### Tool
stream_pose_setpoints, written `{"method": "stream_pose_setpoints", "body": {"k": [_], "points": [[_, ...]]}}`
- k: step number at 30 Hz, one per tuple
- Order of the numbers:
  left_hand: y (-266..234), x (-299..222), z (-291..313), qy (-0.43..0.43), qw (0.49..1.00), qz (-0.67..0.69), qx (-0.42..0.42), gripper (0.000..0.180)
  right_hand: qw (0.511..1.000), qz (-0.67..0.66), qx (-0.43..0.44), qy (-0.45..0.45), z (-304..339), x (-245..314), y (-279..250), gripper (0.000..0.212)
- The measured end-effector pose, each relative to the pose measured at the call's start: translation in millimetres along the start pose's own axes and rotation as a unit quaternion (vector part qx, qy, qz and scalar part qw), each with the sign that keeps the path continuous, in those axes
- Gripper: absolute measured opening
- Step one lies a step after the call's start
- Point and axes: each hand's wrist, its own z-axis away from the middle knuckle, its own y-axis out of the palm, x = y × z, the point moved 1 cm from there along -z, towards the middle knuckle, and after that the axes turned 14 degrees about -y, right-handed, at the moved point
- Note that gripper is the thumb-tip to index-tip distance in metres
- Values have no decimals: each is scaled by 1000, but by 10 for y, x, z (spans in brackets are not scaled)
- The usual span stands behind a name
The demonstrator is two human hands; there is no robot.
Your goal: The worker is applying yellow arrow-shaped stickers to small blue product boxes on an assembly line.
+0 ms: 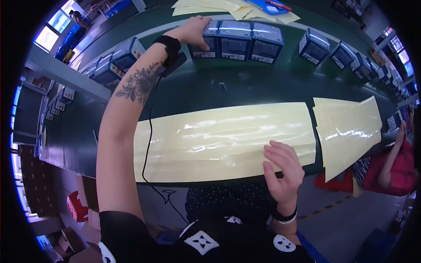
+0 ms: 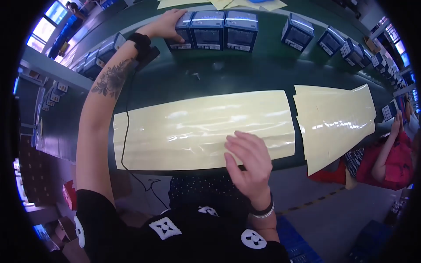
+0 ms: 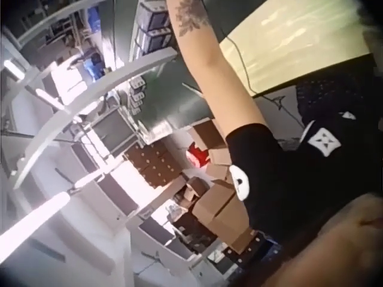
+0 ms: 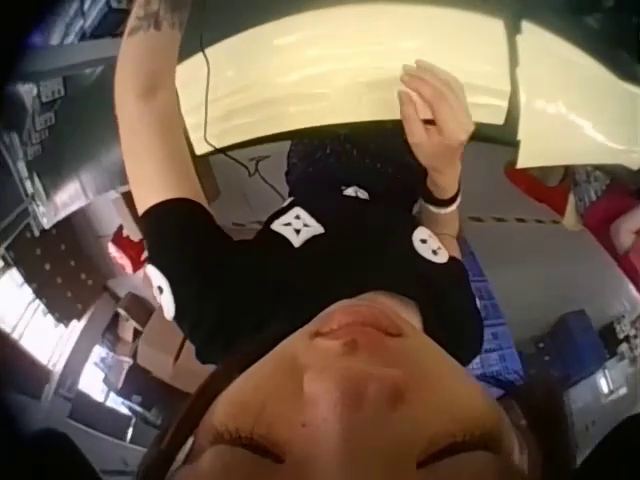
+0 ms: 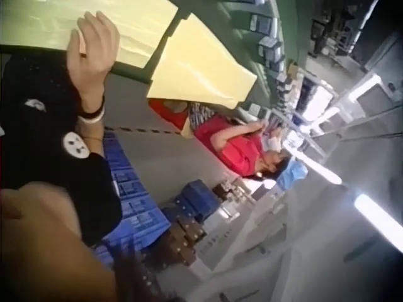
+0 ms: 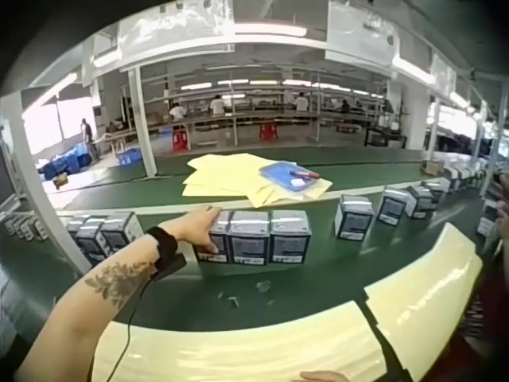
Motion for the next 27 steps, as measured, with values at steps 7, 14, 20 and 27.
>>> {"method": "stream_pose_setpoints", "body": {"k": [7, 14, 20, 27], "points": [[239, -550, 839, 55, 982, -71, -169, 75, 973, 55, 222, 11, 68, -169, 226, 38], [540, -1251, 3154, 39, 989, 123, 74, 47, 953, 44, 299, -11, 310, -196, 416, 44], [796, -1406, 3339, -48, 973, 218, -61, 31, 964, 15, 267, -9, 308, -220, 410, 38], [822, -1496, 3307, -101, 931, 335, -101, 19, 968, 20, 249, -12, 341, -284, 349, 34]]}}
